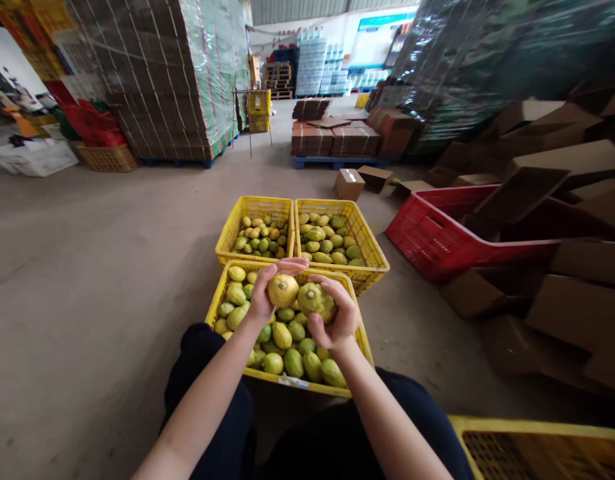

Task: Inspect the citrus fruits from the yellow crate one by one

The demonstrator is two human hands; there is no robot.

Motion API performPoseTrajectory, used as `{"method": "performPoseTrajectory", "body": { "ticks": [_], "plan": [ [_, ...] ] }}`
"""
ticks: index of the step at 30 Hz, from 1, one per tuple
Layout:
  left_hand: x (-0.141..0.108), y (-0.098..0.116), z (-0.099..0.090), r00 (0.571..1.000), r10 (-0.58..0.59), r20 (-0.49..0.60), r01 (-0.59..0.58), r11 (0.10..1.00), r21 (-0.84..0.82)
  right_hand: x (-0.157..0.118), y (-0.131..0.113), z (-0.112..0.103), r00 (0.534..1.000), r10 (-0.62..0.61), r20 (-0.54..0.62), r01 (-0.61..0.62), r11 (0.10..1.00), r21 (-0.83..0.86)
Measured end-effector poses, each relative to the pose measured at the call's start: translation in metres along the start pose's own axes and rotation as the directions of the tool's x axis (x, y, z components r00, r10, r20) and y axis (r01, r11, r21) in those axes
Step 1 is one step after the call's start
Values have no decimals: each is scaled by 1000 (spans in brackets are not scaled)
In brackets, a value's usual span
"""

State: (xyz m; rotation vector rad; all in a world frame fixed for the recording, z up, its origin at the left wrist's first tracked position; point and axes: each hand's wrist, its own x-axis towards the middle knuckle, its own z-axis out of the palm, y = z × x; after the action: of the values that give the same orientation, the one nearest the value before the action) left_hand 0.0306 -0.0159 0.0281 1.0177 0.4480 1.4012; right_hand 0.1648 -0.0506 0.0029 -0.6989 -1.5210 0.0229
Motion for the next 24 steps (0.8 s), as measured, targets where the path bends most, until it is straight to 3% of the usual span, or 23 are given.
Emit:
{"method": "performPoseTrajectory", "body": {
  "ticks": [3,6,8,11,13,14,16,18,20,24],
  "plan": [
    [4,0,1,997,-77,-29,77,997,-10,-3,-6,4,962,271,-34,-269,962,52],
    [11,-2,1,953,-278,-119,264,957,-122,-1,-7,14,830,540,-139,-529,842,107],
    [16,-2,1,885,-418,-205,361,895,-262,4,-2,21,675,718,-170,-689,696,204],
    [20,-3,2,768,-570,-291,422,793,-438,14,9,26,348,936,-56,-848,339,406],
    [22,-6,2,675,-659,-333,468,731,-497,20,15,25,114,992,46,-865,77,496],
    [23,-9,1,625,-695,-357,490,704,-514,22,17,24,21,996,82,-856,-24,517],
    [23,-15,0,542,-739,-400,518,669,-533,26,19,22,-112,986,122,-825,-161,541],
    [23,-21,-2,516,-748,-417,522,661,-539,28,20,21,-192,969,156,-791,-247,560],
    [23,-25,-4,522,-742,-419,519,667,-535,28,19,20,-248,947,203,-749,-320,580],
    [21,-28,-7,526,-730,-437,508,681,-527,27,19,21,-288,913,288,-672,-407,619]
  ]
}}
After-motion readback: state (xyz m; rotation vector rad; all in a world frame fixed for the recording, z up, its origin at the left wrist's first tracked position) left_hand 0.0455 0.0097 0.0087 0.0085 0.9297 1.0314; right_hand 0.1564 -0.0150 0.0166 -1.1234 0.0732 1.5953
